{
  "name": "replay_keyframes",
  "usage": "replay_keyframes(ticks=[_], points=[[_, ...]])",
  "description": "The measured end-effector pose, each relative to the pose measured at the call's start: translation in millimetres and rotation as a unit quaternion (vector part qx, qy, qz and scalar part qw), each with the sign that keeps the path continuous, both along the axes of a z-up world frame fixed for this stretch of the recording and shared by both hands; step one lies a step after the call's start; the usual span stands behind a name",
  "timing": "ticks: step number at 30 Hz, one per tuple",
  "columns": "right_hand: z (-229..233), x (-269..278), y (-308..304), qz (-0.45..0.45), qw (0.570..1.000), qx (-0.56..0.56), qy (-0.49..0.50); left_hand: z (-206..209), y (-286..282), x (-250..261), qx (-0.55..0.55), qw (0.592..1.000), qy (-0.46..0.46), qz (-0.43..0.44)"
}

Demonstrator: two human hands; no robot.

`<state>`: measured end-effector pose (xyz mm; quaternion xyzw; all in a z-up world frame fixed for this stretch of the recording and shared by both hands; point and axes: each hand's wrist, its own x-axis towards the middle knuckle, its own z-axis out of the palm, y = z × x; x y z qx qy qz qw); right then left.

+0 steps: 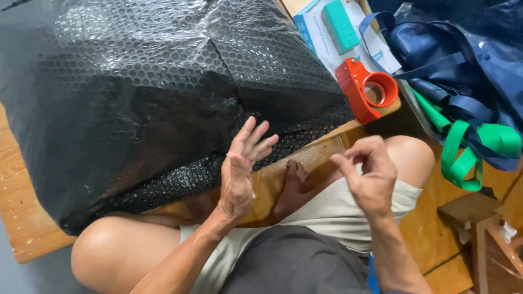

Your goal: Sealing a large black bubble wrap package using a manual tape dispenser.

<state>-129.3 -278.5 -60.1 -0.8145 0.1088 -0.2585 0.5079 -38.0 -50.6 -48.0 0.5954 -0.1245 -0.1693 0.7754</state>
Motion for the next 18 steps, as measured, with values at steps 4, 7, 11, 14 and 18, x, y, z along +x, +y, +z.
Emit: replay_keyframes(ticks=[4,7,11,14,18], points=[[-27,1,-68,-0.026,0.99,-0.048,0.126,2,-2,-2,0.023,0.999,-0.02,-0.013],[-40,9,-85,0.017,0.962,0.032,0.27,0,-5,-4,0.046,0.998,-0.038,-0.031],[-64,25,-96,0.068,0.94,0.072,0.328,0,-5,-5,0.08,0.994,-0.061,-0.051],[-64,31,-91,0.062,0.939,0.108,0.32,-3,-3,-5,0.092,0.992,-0.065,-0.057],[-70,31,-92,0.047,0.941,0.122,0.312,-7,-1,-5,0.1,0.989,-0.085,-0.067]])
